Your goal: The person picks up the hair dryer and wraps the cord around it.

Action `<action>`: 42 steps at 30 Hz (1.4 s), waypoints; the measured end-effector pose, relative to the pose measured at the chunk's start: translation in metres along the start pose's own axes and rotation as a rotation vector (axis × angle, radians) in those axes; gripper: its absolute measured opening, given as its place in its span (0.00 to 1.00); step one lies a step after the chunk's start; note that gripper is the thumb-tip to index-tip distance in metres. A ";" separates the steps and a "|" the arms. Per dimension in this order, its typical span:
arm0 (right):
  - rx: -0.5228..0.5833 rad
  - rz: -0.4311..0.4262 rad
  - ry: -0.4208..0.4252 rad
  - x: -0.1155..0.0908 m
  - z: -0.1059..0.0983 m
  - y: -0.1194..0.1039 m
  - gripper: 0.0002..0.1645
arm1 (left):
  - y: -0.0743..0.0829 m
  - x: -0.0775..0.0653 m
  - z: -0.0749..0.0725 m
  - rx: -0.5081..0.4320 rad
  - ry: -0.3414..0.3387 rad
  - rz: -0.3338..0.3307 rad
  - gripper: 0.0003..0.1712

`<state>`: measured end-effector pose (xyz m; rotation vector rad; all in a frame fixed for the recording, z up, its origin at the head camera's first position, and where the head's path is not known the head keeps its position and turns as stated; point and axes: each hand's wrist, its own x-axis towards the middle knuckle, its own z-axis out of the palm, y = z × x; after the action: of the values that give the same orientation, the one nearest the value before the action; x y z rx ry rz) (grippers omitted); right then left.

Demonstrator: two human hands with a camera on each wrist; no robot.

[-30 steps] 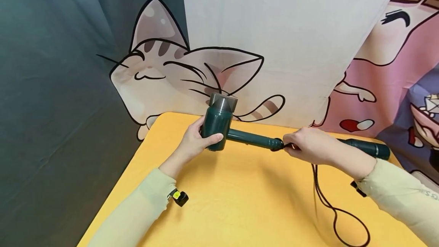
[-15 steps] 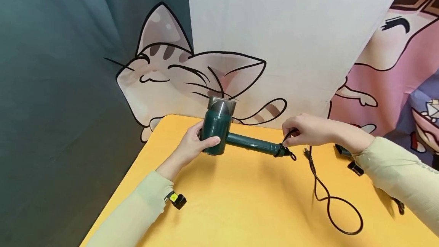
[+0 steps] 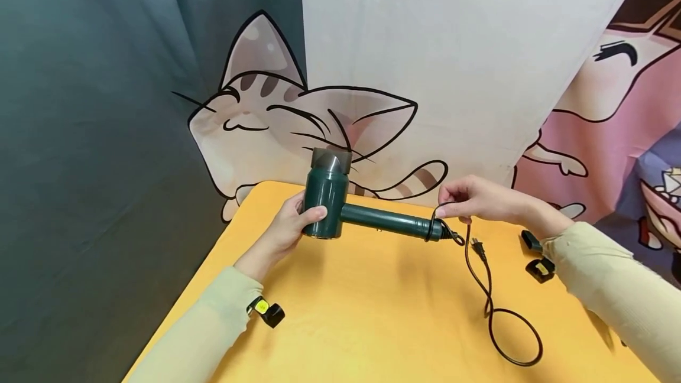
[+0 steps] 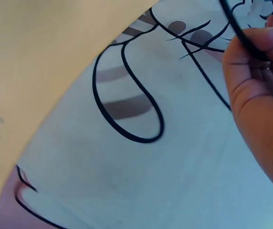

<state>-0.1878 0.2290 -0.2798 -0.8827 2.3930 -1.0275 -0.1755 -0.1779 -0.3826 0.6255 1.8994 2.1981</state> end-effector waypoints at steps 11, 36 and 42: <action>0.413 -0.092 -0.043 0.003 0.019 0.042 0.11 | -0.002 0.004 0.005 -0.049 0.048 0.002 0.42; 1.012 -0.115 0.062 0.013 0.119 0.068 0.26 | 0.000 0.026 0.030 -0.079 0.259 -0.033 0.33; 0.864 -0.051 0.174 0.007 0.134 0.065 0.24 | -0.004 0.029 0.027 -0.034 0.276 -0.032 0.30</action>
<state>-0.1426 0.1916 -0.4171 -0.5325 1.7286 -1.9833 -0.1909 -0.1411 -0.3778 0.2954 1.9741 2.3960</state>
